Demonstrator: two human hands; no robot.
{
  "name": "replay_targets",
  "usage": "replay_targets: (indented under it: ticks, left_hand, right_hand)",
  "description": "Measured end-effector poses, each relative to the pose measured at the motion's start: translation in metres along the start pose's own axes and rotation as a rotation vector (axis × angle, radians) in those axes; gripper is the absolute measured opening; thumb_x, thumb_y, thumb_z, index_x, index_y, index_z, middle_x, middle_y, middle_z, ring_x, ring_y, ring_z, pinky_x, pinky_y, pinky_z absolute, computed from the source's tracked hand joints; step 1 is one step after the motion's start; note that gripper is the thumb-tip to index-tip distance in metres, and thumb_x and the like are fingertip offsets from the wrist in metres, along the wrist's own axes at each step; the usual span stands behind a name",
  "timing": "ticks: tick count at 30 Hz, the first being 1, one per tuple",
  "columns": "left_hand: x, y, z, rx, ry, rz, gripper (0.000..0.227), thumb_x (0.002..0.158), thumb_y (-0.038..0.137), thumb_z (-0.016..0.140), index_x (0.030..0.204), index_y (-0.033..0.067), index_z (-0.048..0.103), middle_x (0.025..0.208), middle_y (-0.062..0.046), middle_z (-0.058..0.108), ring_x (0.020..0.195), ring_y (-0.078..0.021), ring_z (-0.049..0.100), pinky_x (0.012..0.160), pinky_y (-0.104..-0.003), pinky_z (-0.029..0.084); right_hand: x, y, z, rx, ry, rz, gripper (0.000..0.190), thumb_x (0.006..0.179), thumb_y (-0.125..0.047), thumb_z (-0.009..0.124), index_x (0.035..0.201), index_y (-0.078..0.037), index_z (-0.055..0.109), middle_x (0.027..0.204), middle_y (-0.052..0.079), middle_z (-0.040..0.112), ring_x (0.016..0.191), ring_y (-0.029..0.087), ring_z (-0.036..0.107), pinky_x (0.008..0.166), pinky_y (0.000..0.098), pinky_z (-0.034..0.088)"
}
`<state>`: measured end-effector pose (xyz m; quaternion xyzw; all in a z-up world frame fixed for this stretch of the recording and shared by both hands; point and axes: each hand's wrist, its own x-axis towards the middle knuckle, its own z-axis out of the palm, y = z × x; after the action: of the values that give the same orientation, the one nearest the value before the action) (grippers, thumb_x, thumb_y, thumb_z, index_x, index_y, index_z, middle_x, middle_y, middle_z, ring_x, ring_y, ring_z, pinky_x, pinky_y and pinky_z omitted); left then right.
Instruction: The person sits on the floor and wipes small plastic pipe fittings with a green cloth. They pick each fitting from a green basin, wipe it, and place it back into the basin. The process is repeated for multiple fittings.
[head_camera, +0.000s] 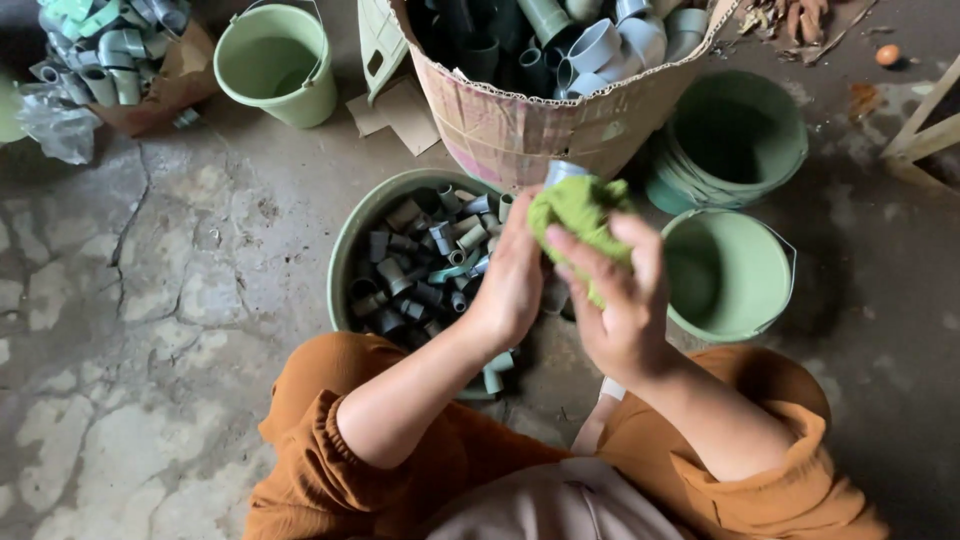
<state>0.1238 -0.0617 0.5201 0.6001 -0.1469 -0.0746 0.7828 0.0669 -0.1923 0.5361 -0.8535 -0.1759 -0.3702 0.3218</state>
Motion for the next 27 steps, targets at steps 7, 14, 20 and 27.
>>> replay_targets:
  ticks: [7,14,20,27]
  left_hand:
    - [0.009,0.047,-0.018,-0.158,0.087,0.138,0.039,0.113,0.033,0.035,0.138,0.0074,0.049,0.090,-0.003,0.037,0.083,-0.0162,0.037,0.074,-0.031,0.038]
    - [-0.003,0.029,0.009,-0.054,0.057,0.038,0.044,0.108,0.028,0.049,0.142,-0.0001,0.050,0.112,-0.012,0.047,0.106,-0.0189,0.043,0.089,-0.037,0.043]
    - [-0.012,0.040,0.013,0.169,0.034,0.115,0.042,0.103,0.028,0.063,0.138,0.0041,0.059,0.103,-0.010,0.054,0.101,-0.0157,0.051,0.094,-0.036,0.045]
    - [-0.016,0.038,0.015,0.286,0.065,0.158,0.047,0.093,0.028,0.076,0.133,0.0057,0.065,0.096,-0.004,0.042,0.098,-0.0158,0.052,0.095,-0.033,0.045]
  right_hand:
    - [0.018,0.012,-0.015,0.198,-0.395,0.333,0.024,0.092,-0.027,0.074,0.115,-0.018,0.076,0.117,0.018,0.063,0.103,0.048,0.067,0.088,0.0563,0.054]
    - [0.008,0.014,-0.013,0.254,0.028,0.201,0.041,0.110,-0.025,0.050,0.145,-0.006,0.058,0.146,0.021,0.051,0.131,0.031,0.055,0.113,0.0492,0.044]
    - [0.011,0.010,-0.007,0.337,0.074,0.207,0.039,0.112,-0.019,0.045,0.146,-0.002,0.054,0.136,0.021,0.053,0.124,0.030,0.056,0.110,0.0480,0.044]
    - [0.014,0.015,-0.007,0.501,0.009,0.553,0.037,0.113,-0.024,0.043,0.136,0.000,0.058,0.121,0.018,0.064,0.114,0.024,0.058,0.106,0.0476,0.046]
